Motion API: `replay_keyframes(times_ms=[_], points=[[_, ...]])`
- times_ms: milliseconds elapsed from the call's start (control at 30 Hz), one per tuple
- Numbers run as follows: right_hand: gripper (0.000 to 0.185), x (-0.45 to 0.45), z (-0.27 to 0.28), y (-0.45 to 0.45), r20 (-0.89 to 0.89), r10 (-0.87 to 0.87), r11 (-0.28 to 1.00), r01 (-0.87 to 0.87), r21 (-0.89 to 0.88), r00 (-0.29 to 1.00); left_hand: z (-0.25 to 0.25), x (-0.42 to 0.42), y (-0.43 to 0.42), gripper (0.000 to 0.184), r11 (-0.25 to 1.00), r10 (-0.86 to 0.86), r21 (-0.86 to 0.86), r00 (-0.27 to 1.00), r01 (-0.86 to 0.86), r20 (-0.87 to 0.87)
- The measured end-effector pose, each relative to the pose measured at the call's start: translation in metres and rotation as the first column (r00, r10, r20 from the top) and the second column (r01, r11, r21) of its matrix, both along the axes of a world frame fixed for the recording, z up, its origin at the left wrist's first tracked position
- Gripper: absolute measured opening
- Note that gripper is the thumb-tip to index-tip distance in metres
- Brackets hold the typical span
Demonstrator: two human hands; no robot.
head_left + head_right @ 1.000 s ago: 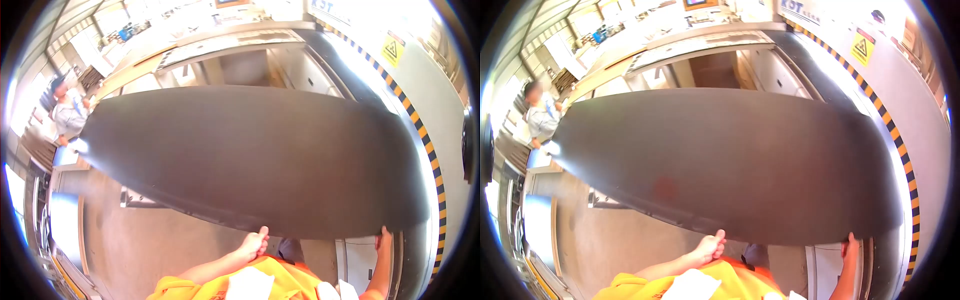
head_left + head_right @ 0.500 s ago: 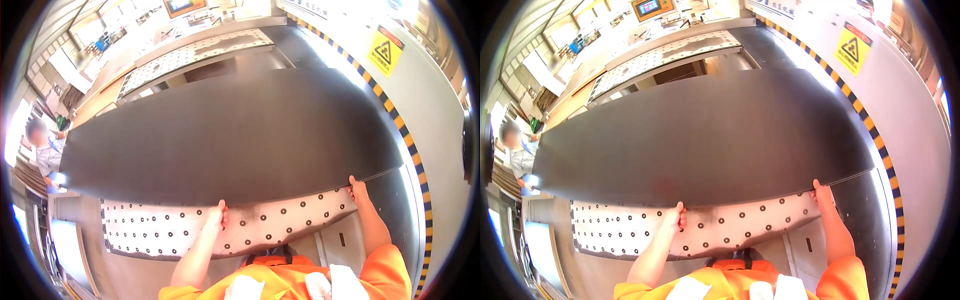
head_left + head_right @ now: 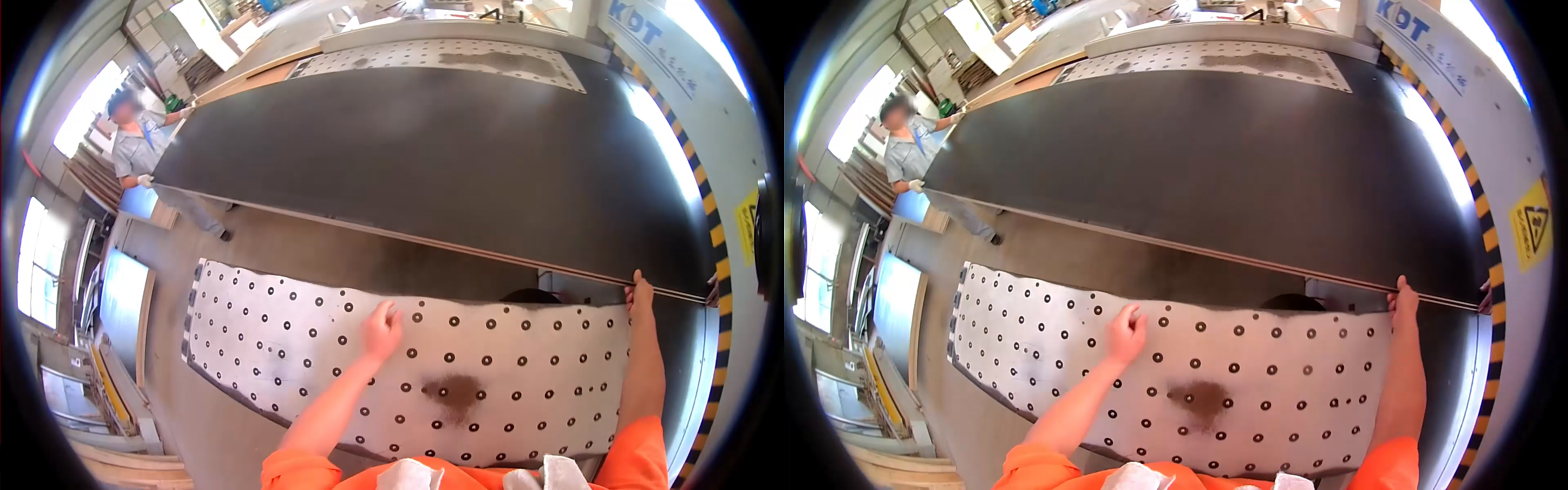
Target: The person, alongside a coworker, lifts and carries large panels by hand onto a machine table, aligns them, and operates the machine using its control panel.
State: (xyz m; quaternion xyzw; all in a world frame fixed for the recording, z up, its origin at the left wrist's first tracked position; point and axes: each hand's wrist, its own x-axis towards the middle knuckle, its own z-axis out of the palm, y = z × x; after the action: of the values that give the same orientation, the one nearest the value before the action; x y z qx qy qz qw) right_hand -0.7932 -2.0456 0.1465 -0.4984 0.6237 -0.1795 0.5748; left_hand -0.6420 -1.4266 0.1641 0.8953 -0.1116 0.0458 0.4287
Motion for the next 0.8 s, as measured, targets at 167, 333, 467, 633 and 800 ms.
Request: replay_keyframes(times_ms=[167,333,467,633,800], points=[[0.042,0.091,-0.018,-0.074,-0.008,0.024,0.992,-0.024,-0.122,1.0,0.001,-0.017,0.026,0.016,0.913,-0.203,0.401,0.933,0.071,0.298],[0.041,0.175,-0.027,-0.123,-0.023,0.138,0.972,-0.14,-0.189,0.99,0.012,-0.012,0.017,0.013,0.879,-0.242,0.471,0.923,0.078,0.299],[0.038,0.217,-0.036,-0.039,0.044,0.434,0.878,-0.412,-0.243,0.9,0.013,-0.012,0.018,0.013,0.908,-0.226,0.412,0.919,0.078,0.322],[0.029,0.228,0.002,0.214,0.122,0.783,0.615,-0.731,-0.296,0.609,0.004,-0.02,0.033,0.013,0.969,-0.16,0.239,0.904,0.067,0.395],[0.019,0.216,0.023,0.44,0.233,0.937,0.334,-0.865,-0.375,0.261,0.033,-0.105,0.117,0.015,0.996,-0.07,0.067,0.958,0.054,0.279]])
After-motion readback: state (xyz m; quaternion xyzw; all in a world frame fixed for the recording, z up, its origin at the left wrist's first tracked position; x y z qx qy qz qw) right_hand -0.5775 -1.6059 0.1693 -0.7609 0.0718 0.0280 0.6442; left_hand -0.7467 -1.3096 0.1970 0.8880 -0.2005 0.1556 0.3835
